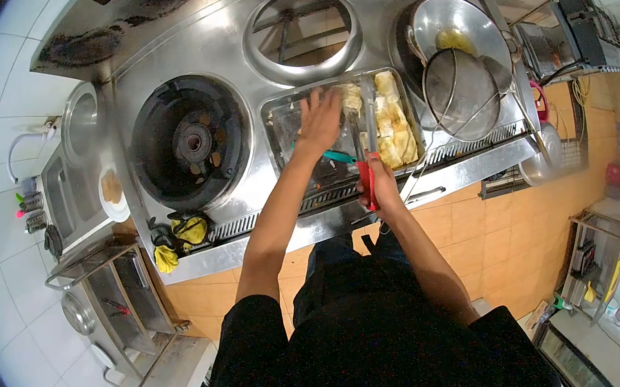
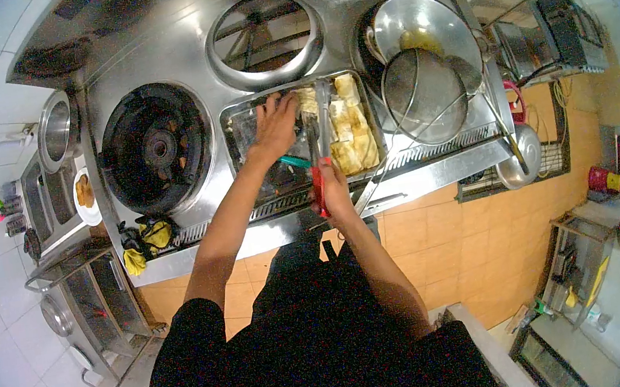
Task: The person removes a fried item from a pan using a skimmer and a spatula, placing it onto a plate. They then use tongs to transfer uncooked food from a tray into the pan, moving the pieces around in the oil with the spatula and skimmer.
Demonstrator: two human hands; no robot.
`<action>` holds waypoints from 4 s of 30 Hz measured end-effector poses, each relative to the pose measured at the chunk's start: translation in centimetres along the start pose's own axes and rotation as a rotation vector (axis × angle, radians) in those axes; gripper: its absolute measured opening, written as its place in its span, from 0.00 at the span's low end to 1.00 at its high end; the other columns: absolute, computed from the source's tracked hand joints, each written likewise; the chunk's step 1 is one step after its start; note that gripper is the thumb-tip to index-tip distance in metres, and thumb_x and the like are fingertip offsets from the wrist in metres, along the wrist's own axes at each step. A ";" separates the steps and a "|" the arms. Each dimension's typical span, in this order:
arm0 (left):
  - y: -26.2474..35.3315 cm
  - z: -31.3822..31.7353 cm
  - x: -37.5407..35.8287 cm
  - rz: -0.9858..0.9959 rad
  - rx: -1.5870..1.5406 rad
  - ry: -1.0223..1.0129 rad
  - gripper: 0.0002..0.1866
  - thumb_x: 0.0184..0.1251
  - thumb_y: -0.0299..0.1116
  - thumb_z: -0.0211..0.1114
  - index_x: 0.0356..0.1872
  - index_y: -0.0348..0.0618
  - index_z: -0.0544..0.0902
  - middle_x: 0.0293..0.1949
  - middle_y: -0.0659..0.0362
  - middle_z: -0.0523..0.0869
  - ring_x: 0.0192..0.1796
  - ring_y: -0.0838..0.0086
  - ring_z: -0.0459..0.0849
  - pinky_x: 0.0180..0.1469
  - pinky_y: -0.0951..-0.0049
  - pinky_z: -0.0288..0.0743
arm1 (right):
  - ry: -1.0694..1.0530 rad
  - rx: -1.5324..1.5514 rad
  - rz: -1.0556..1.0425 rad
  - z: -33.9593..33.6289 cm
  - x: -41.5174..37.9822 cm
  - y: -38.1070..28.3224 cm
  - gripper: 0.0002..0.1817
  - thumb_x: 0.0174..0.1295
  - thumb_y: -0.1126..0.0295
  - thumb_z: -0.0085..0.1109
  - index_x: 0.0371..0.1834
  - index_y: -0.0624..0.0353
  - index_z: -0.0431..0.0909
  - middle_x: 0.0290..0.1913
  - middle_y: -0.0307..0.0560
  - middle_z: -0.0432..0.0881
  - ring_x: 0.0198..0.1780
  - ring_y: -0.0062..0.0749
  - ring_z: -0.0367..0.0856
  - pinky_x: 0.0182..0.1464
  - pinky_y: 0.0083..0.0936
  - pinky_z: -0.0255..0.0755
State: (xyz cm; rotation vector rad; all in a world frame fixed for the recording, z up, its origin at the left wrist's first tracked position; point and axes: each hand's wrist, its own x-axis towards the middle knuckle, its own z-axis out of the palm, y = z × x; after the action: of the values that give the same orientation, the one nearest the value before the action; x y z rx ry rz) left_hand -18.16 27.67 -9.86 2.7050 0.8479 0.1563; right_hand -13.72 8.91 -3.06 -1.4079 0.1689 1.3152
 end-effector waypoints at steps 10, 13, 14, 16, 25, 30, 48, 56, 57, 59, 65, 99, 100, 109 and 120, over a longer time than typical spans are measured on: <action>1.0 0.2 -2.4 0.060 -0.005 -0.018 0.35 0.50 0.21 0.67 0.66 0.41 0.73 0.68 0.56 0.72 0.71 0.51 0.63 0.66 0.42 0.59 | -0.057 -0.059 0.076 -2.3 -1.1 1.2 0.27 0.70 0.42 0.52 0.55 0.55 0.72 0.26 0.36 0.73 0.21 0.21 0.72 0.15 0.20 0.60; 1.0 1.1 -3.2 0.054 0.014 -0.027 0.36 0.47 0.20 0.68 0.65 0.43 0.75 0.71 0.58 0.69 0.73 0.54 0.62 0.64 0.51 0.60 | -0.045 -0.049 0.087 -2.5 -2.2 1.1 0.27 0.71 0.42 0.51 0.57 0.54 0.73 0.25 0.36 0.73 0.22 0.20 0.72 0.15 0.20 0.60; 1.1 1.2 -3.4 0.054 0.031 -0.030 0.36 0.48 0.19 0.67 0.65 0.43 0.75 0.71 0.58 0.69 0.73 0.54 0.62 0.63 0.51 0.60 | -0.046 -0.048 0.088 -2.6 -2.5 1.2 0.27 0.72 0.43 0.49 0.58 0.55 0.73 0.24 0.36 0.73 0.21 0.20 0.71 0.15 0.19 0.60; 1.2 1.4 -3.9 0.054 0.048 -0.032 0.36 0.48 0.18 0.67 0.66 0.43 0.75 0.71 0.58 0.69 0.72 0.54 0.62 0.63 0.51 0.60 | -0.048 -0.049 0.088 -3.0 -3.1 1.4 0.27 0.73 0.43 0.48 0.58 0.55 0.74 0.23 0.36 0.72 0.21 0.20 0.71 0.15 0.19 0.59; 1.3 0.5 -5.8 -0.144 -0.088 0.159 0.25 0.59 0.26 0.64 0.61 0.46 0.79 0.60 0.55 0.81 0.66 0.55 0.71 0.62 0.48 0.62 | -0.043 -0.279 -0.004 -7.3 -8.9 -2.6 0.30 0.75 0.41 0.42 0.61 0.55 0.75 0.17 0.36 0.72 0.13 0.19 0.66 0.14 0.19 0.60; 6.0 -1.6 -3.1 -0.382 -0.400 -0.199 0.15 0.65 0.39 0.61 0.50 0.51 0.85 0.48 0.52 0.87 0.50 0.55 0.85 0.60 0.48 0.69 | 0.045 -0.217 -0.114 -9.8 -9.2 -5.1 0.33 0.76 0.43 0.41 0.73 0.56 0.64 0.20 0.38 0.71 0.15 0.18 0.63 0.15 0.17 0.59; 10.8 2.0 4.3 -0.195 0.228 -0.095 0.21 0.63 0.36 0.63 0.57 0.43 0.82 0.59 0.59 0.81 0.65 0.63 0.69 0.61 0.55 0.60 | -0.310 -0.435 -0.143 -15.6 -6.6 -11.1 0.30 0.76 0.42 0.42 0.54 0.61 0.75 0.18 0.40 0.73 0.14 0.22 0.67 0.16 0.22 0.61; 11.7 1.5 3.7 -0.379 0.061 -0.009 0.24 0.57 0.34 0.70 0.58 0.46 0.81 0.62 0.58 0.80 0.69 0.58 0.68 0.66 0.48 0.62 | -0.374 -0.405 -0.126 -18.2 -5.6 -13.2 0.27 0.75 0.44 0.45 0.55 0.58 0.73 0.20 0.40 0.73 0.19 0.22 0.71 0.19 0.20 0.64; 12.0 1.3 3.2 -0.373 0.067 -0.008 0.24 0.57 0.34 0.70 0.58 0.46 0.81 0.62 0.58 0.80 0.69 0.58 0.68 0.66 0.48 0.62 | -0.374 -0.398 -0.131 -18.4 -5.6 -13.4 0.27 0.75 0.44 0.45 0.55 0.58 0.73 0.20 0.40 0.73 0.19 0.22 0.71 0.19 0.20 0.64; 12.3 1.3 2.0 -0.523 -0.132 0.208 0.23 0.57 0.29 0.69 0.57 0.50 0.82 0.55 0.55 0.85 0.61 0.53 0.77 0.62 0.50 0.69 | -0.384 -0.392 -0.124 -18.7 -5.6 -13.6 0.26 0.76 0.45 0.46 0.55 0.58 0.73 0.21 0.40 0.73 0.19 0.21 0.71 0.19 0.20 0.64; 10.5 5.3 -0.8 -0.664 -0.388 0.391 0.09 0.61 0.32 0.69 0.42 0.49 0.89 0.36 0.56 0.91 0.39 0.56 0.88 0.46 0.59 0.81 | -0.382 -0.425 -0.085 -18.8 -5.2 -13.6 0.26 0.76 0.45 0.46 0.54 0.59 0.73 0.21 0.40 0.74 0.19 0.20 0.71 0.18 0.20 0.64; 11.7 0.8 -2.8 0.166 0.225 -0.266 0.20 0.55 0.27 0.66 0.51 0.47 0.83 0.55 0.61 0.82 0.62 0.63 0.72 0.60 0.56 0.62 | -0.320 -0.391 -0.133 -15.5 -5.8 -11.0 0.25 0.75 0.43 0.45 0.48 0.58 0.72 0.19 0.41 0.73 0.15 0.22 0.69 0.17 0.20 0.62; 11.4 0.8 -2.8 0.150 0.204 -0.317 0.19 0.55 0.27 0.66 0.51 0.47 0.83 0.54 0.62 0.82 0.62 0.63 0.72 0.61 0.56 0.61 | -0.315 -0.388 -0.137 -15.4 -5.9 -10.9 0.25 0.75 0.43 0.45 0.48 0.58 0.72 0.19 0.41 0.73 0.15 0.22 0.69 0.17 0.20 0.62; 9.2 1.4 -3.3 0.214 0.166 -0.387 0.17 0.54 0.33 0.72 0.47 0.49 0.85 0.51 0.61 0.84 0.61 0.68 0.75 0.63 0.57 0.60 | -0.244 -0.368 -0.158 -13.8 -6.8 -9.1 0.25 0.76 0.44 0.45 0.51 0.58 0.75 0.19 0.39 0.73 0.16 0.21 0.70 0.17 0.20 0.62; 2.8 2.2 -10.0 -0.214 -0.875 0.059 0.18 0.59 0.38 0.76 0.44 0.37 0.85 0.30 0.55 0.86 0.31 0.68 0.84 0.34 0.72 0.73 | -0.162 -0.602 -0.264 -12.3 -5.7 -6.3 0.26 0.75 0.47 0.48 0.58 0.60 0.74 0.22 0.41 0.77 0.17 0.20 0.72 0.18 0.20 0.64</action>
State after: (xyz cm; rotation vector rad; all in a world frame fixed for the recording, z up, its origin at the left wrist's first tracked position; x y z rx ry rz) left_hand -24.40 19.19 -11.19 1.7937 0.8217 0.4419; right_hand -3.95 -1.42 1.63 -1.7351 -0.5485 1.3017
